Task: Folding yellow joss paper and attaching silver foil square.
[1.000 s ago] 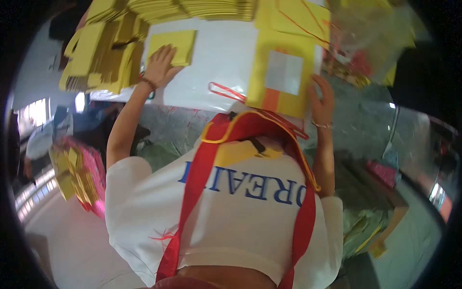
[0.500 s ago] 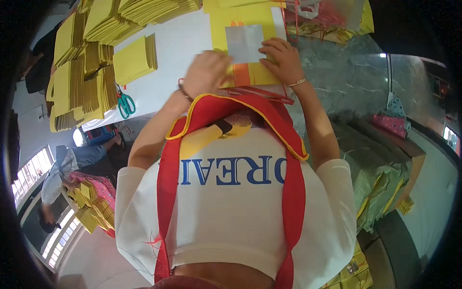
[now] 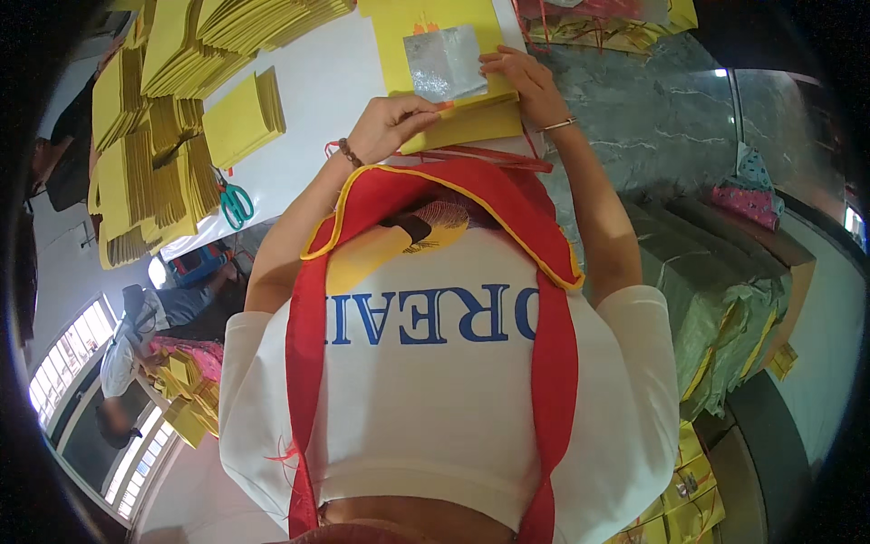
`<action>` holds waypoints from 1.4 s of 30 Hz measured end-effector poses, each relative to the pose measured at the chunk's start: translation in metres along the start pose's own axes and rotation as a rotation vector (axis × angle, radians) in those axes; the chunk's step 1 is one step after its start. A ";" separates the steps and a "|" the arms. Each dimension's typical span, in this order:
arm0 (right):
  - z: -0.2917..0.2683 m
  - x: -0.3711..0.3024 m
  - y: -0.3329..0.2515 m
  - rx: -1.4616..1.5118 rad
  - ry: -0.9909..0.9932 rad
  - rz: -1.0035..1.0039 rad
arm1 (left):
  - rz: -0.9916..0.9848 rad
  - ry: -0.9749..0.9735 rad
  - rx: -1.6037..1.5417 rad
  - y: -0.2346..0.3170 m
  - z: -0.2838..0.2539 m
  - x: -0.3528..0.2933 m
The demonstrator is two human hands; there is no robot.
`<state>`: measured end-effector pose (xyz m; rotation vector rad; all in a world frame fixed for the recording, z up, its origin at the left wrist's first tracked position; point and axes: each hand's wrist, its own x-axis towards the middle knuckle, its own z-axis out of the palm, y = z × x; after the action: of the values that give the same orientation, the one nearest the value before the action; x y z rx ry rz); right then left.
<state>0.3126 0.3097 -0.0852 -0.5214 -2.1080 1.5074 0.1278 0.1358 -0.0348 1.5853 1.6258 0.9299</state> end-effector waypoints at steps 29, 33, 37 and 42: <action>-0.004 -0.002 0.007 -0.235 -0.100 -0.020 | -0.256 0.014 -0.639 -0.015 -0.030 0.008; 0.000 -0.005 0.019 -0.075 -0.074 0.029 | -0.061 0.178 -0.520 -0.024 -0.047 -0.008; 0.004 -0.005 0.016 0.205 -0.027 0.184 | 0.091 0.149 0.108 -0.021 -0.026 -0.011; -0.010 -0.001 -0.016 -0.085 -0.033 -0.117 | 0.250 0.177 0.606 -0.018 -0.023 -0.007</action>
<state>0.3189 0.3124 -0.0675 -0.3985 -2.1952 1.3758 0.0992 0.1277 -0.0388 2.2044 1.9897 0.7513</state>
